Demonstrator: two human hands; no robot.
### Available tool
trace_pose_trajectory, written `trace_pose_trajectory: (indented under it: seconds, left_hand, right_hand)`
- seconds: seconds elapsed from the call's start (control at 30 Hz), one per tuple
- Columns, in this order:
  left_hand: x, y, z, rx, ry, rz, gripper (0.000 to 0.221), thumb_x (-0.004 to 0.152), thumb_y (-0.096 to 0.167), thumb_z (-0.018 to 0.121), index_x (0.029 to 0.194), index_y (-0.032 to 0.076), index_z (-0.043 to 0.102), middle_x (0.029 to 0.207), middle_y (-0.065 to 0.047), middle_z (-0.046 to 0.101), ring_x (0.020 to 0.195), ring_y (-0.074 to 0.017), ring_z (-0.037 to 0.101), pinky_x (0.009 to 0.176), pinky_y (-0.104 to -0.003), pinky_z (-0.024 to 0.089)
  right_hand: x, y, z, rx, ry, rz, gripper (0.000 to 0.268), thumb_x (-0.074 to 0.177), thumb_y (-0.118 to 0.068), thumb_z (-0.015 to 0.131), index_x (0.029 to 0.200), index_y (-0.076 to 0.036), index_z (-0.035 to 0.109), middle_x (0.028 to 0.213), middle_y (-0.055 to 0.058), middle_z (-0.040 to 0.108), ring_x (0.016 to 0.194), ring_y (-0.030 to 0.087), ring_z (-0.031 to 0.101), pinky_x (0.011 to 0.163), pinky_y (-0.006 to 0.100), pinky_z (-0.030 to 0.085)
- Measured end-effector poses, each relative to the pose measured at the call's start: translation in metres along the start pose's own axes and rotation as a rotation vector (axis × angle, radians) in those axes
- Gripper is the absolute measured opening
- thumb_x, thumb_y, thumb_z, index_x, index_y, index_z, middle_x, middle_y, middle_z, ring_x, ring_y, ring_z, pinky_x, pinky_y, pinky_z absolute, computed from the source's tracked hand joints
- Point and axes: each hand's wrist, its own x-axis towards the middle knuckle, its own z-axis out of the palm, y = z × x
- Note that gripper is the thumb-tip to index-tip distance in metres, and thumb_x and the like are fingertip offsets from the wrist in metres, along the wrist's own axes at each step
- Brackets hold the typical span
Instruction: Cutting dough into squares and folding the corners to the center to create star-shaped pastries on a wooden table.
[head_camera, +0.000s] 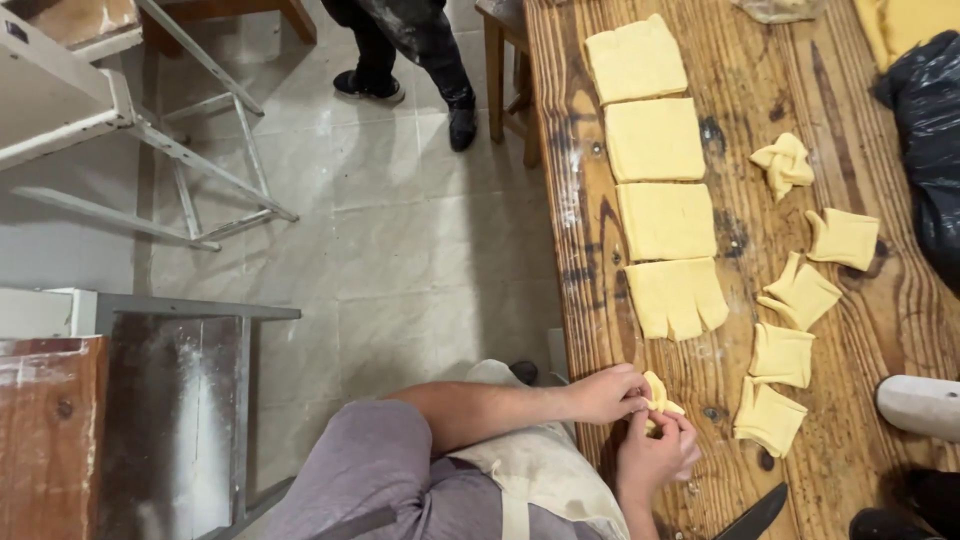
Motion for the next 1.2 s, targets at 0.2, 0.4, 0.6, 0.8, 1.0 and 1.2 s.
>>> trace_pose_trajectory:
  seconds: [0.2, 0.4, 0.6, 0.8, 1.0, 1.2]
  left_hand:
    - [0.004, -0.017, 0.007, -0.014, 0.055, 0.043, 0.022, 0.105, 0.01, 0.056, 0.121, 0.007, 0.071, 0.113, -0.015, 0.066, 0.102, -0.0312, 0.065, 0.088, -0.04, 0.052]
    - [-0.002, 0.016, -0.015, 0.076, 0.013, 0.013, 0.015, 0.101, 0.011, 0.061, 0.109, 0.003, 0.071, 0.108, -0.012, 0.06, 0.093, -0.027, 0.059, 0.078, -0.039, 0.047]
    - [0.017, -0.014, -0.002, 0.062, -0.041, 0.09, 0.019, 0.101, 0.01, 0.062, 0.112, 0.001, 0.074, 0.111, -0.009, 0.059, 0.096, -0.0245, 0.062, 0.082, -0.033, 0.052]
    - [0.022, -0.028, -0.004, 0.054, -0.088, 0.16, 0.015, 0.097, 0.003, 0.068, 0.11, 0.003, 0.075, 0.104, -0.007, 0.05, 0.083, -0.0205, 0.057, 0.066, -0.032, 0.045]
    - [0.018, 0.004, -0.015, 0.346, -0.13, 0.122, 0.013, 0.093, 0.017, 0.073, 0.091, 0.006, 0.068, 0.098, -0.007, 0.053, 0.073, -0.0208, 0.052, 0.059, -0.037, 0.042]
    - [-0.001, 0.015, -0.019, 0.5, -0.075, 0.405, 0.025, 0.094, 0.012, 0.061, 0.118, 0.006, 0.064, 0.115, -0.013, 0.065, 0.11, -0.0312, 0.06, 0.1, -0.044, 0.047]
  right_hand:
    - [-0.006, -0.028, -0.027, 0.215, -0.254, 0.135, 0.033, 0.104, -0.033, 0.057, 0.116, -0.007, 0.074, 0.134, 0.007, 0.043, 0.131, 0.028, 0.031, 0.106, 0.052, 0.037]
    - [-0.003, -0.007, -0.039, -0.006, -0.354, -0.025, 0.037, 0.095, -0.042, 0.06, 0.129, -0.03, 0.072, 0.148, 0.002, 0.046, 0.144, 0.031, 0.025, 0.116, 0.059, 0.017]
    - [-0.009, 0.033, -0.027, -0.157, -0.191, -0.306, 0.04, 0.096, -0.041, 0.059, 0.135, -0.037, 0.066, 0.148, -0.002, 0.053, 0.138, 0.033, 0.04, 0.109, 0.059, 0.029]
    - [0.001, 0.06, -0.009, -0.084, -0.334, -0.22, 0.039, 0.102, -0.034, 0.051, 0.139, -0.04, 0.062, 0.154, 0.0, 0.041, 0.144, 0.032, 0.03, 0.113, 0.057, 0.023]
    - [0.006, 0.05, -0.035, -0.183, -0.304, -0.35, 0.042, 0.095, -0.045, 0.058, 0.136, -0.045, 0.064, 0.152, -0.002, 0.049, 0.139, 0.035, 0.037, 0.11, 0.063, 0.024]
    - [0.014, 0.053, -0.042, -0.176, -0.096, -0.65, 0.044, 0.097, -0.024, 0.06, 0.14, -0.021, 0.063, 0.137, 0.0, 0.066, 0.126, 0.028, 0.058, 0.103, 0.047, 0.041]
